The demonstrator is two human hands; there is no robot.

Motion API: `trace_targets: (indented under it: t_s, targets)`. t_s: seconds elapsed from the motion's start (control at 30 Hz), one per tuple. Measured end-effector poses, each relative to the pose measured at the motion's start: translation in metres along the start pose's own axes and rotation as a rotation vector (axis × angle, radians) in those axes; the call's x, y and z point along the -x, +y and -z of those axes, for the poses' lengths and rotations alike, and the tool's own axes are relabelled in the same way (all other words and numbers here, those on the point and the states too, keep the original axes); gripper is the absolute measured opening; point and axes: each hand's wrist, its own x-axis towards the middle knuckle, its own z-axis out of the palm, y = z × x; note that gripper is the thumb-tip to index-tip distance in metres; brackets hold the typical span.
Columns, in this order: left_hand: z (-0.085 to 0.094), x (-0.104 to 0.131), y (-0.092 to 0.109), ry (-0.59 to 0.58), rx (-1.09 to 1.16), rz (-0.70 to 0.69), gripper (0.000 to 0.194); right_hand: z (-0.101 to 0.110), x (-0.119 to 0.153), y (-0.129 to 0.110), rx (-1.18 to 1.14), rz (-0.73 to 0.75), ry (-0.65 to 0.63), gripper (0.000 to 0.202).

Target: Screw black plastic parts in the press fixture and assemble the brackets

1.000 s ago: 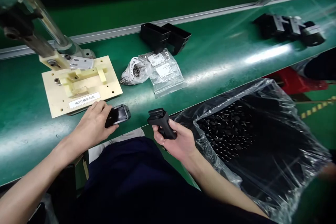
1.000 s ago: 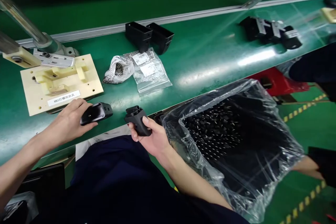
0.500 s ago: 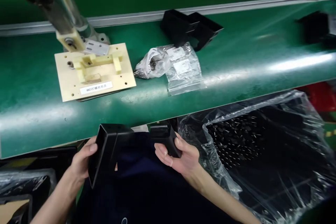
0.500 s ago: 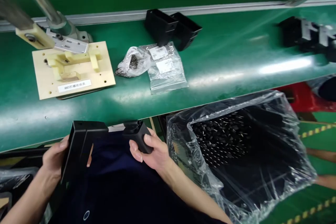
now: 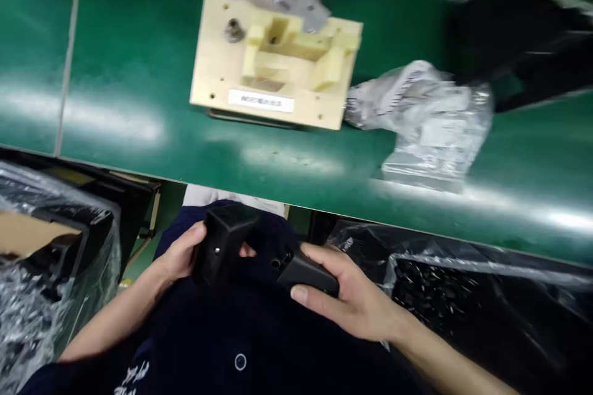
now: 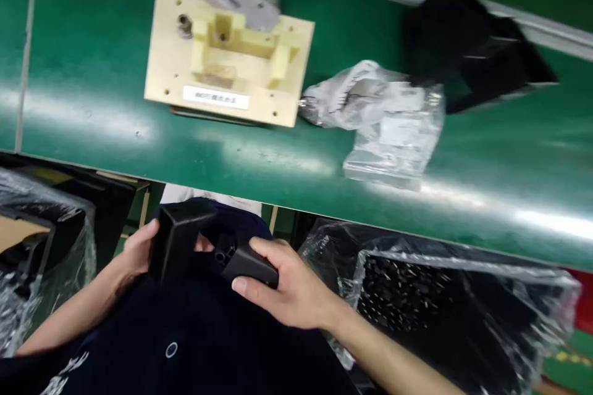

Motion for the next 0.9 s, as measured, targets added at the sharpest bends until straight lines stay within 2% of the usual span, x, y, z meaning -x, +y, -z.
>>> trace_targets:
  t_s: [0.1, 0.2, 0.3, 0.47, 0.53, 0.63, 0.8, 0.9]
  targets:
    - [0.000, 0.001, -0.011, 0.037, 0.084, 0.048, 0.056, -0.010, -0.005, -0.004, 0.273, 0.090, -0.027, 0.020]
    - [0.004, 0.001, -0.018, 0.123, 0.069, 0.007, 0.051, -0.018, -0.010, -0.005, 0.353, 0.164, -0.059, 0.016]
    - [0.009, 0.003, -0.018, 0.203, -0.008, -0.008, 0.050, -0.021, -0.016, -0.005, 0.433, 0.247, -0.025, 0.015]
    - [0.004, 0.003, -0.013, 0.338, -0.178, 0.018, 0.067, -0.025, -0.029, -0.001, 0.633, 0.371, 0.040, 0.017]
    - [-0.001, 0.003, -0.014, 0.358, -0.199, 0.040, 0.074, -0.026, -0.034, 0.001, 0.697, 0.390, 0.048, 0.020]
    - [-0.007, 0.004, -0.020, 0.380, -0.251, 0.002, 0.075, -0.027, -0.038, 0.003, 0.755, 0.409, 0.042, 0.025]
    - [-0.015, 0.003, -0.031, 0.483, -0.248, 0.031, 0.071, -0.022, -0.042, 0.007, 0.940, 0.507, -0.078, 0.025]
    - [-0.020, 0.001, -0.027, 0.466, -0.240, 0.062, 0.067, -0.018, -0.045, 0.007, 1.070, 0.547, -0.153, 0.027]
